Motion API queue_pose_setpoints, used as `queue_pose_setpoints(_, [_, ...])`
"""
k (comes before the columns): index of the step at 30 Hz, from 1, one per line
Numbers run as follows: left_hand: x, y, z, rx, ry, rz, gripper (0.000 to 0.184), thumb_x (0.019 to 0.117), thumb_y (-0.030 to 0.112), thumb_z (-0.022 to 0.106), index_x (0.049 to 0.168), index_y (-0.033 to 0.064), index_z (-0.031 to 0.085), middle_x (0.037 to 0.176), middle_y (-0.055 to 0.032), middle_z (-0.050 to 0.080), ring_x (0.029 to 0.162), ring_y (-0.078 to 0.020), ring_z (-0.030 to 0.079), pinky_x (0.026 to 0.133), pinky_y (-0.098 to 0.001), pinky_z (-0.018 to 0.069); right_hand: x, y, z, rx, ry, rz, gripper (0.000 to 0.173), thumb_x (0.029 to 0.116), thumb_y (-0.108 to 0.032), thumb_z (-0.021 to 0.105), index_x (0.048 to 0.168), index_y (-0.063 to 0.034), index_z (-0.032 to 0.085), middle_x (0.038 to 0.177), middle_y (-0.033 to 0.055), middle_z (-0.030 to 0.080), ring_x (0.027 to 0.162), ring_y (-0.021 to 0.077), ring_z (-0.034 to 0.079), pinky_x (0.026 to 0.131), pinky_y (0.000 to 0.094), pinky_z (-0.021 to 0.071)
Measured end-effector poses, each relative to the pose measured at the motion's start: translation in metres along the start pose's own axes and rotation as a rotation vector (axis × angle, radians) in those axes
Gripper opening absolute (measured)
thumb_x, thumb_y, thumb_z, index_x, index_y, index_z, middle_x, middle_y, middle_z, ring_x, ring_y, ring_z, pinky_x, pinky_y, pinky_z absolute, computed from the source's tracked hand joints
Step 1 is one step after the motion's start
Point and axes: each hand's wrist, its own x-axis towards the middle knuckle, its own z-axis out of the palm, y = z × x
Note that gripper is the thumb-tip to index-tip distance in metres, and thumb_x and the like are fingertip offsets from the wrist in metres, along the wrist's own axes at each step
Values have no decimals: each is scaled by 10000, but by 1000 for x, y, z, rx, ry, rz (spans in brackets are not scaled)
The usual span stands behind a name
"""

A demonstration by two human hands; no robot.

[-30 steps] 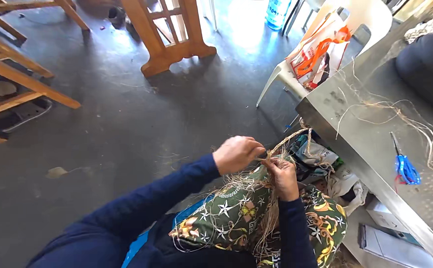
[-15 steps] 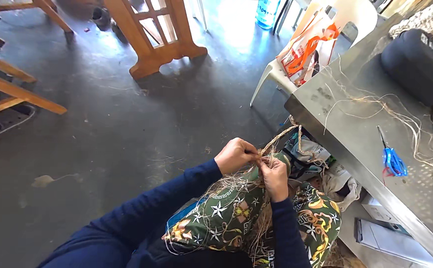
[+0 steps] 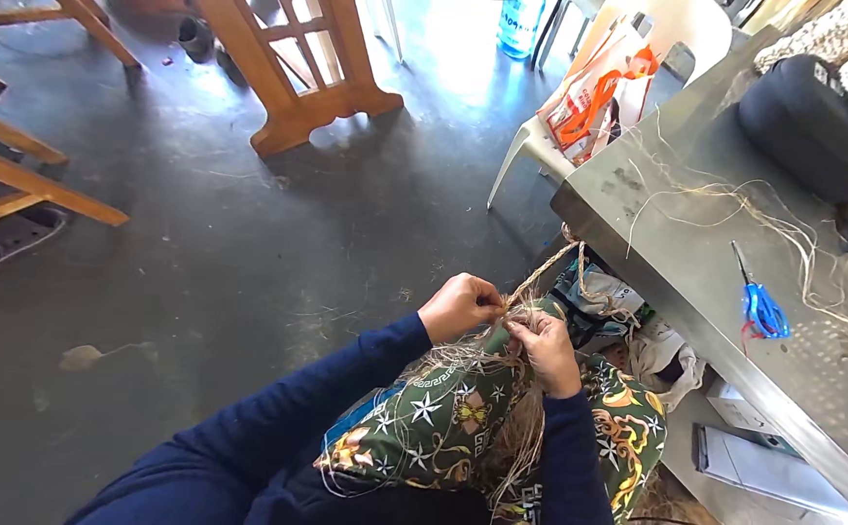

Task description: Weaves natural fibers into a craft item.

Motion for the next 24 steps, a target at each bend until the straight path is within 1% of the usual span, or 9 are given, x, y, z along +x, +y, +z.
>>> queue_pose_setpoints(3, [-5,8,3,40,23,26,98,957,52,688,879,6,726,752,-54,685,676,-112,640,687,-320,549,-7,-4,-2,69,-20,60,92,977,29,618,902,30,671,637,-3,629,509,24,537,522,178,469])
queue_pose_setpoints(5, [-6,11,2,40,17,34,93,959,59,689,891,8,728,759,-56,690,683,-112,646,697,-319,551,-12,-6,0,252,-25,111,141,1003,42,561,900,42,657,589,-4,595,440,3,459,423,148,371])
queue_pose_setpoints(7, [-7,14,1,46,15,35,98,962,70,691,894,15,733,755,-53,699,679,-107,655,696,-316,556,-18,-9,5,407,-7,163,157,1020,35,527,923,51,649,562,-6,560,401,-12,388,373,141,286])
queue_pose_setpoints(8, [-7,16,0,51,17,35,100,965,72,691,892,17,732,755,-53,702,679,-108,658,698,-318,558,-21,-10,8,461,12,179,149,1024,31,520,944,54,643,561,-3,554,392,-15,371,363,140,266])
queue_pose_setpoints(12, [-9,25,-2,72,36,31,98,965,69,693,889,21,734,757,-61,709,683,-123,670,702,-340,569,-29,-7,24,582,124,126,153,1023,36,528,962,78,662,581,39,594,381,0,368,348,151,272])
queue_pose_setpoints(14, [-10,27,-2,84,57,29,87,957,59,696,892,17,738,756,-69,692,686,-136,645,695,-355,543,-32,-4,34,580,193,65,163,1020,38,542,945,82,681,599,53,630,386,0,387,352,157,288])
queue_pose_setpoints(17, [-12,24,1,72,98,39,80,944,58,705,880,30,745,746,-60,692,673,-139,641,675,-370,539,-36,4,45,496,278,-26,171,1017,33,558,951,84,707,629,57,669,411,4,432,375,164,310])
queue_pose_setpoints(20, [-12,20,3,-27,99,7,79,945,61,700,896,34,755,766,-62,705,690,-137,652,696,-375,544,-38,10,52,366,343,-99,191,1014,23,567,911,60,724,646,46,698,445,8,498,414,172,369])
queue_pose_setpoints(24, [-13,17,8,-142,125,7,82,939,49,707,880,31,763,743,-43,706,655,-96,632,654,-325,525,-37,10,56,341,406,-95,211,1008,16,582,848,45,717,617,44,683,424,12,470,409,183,354])
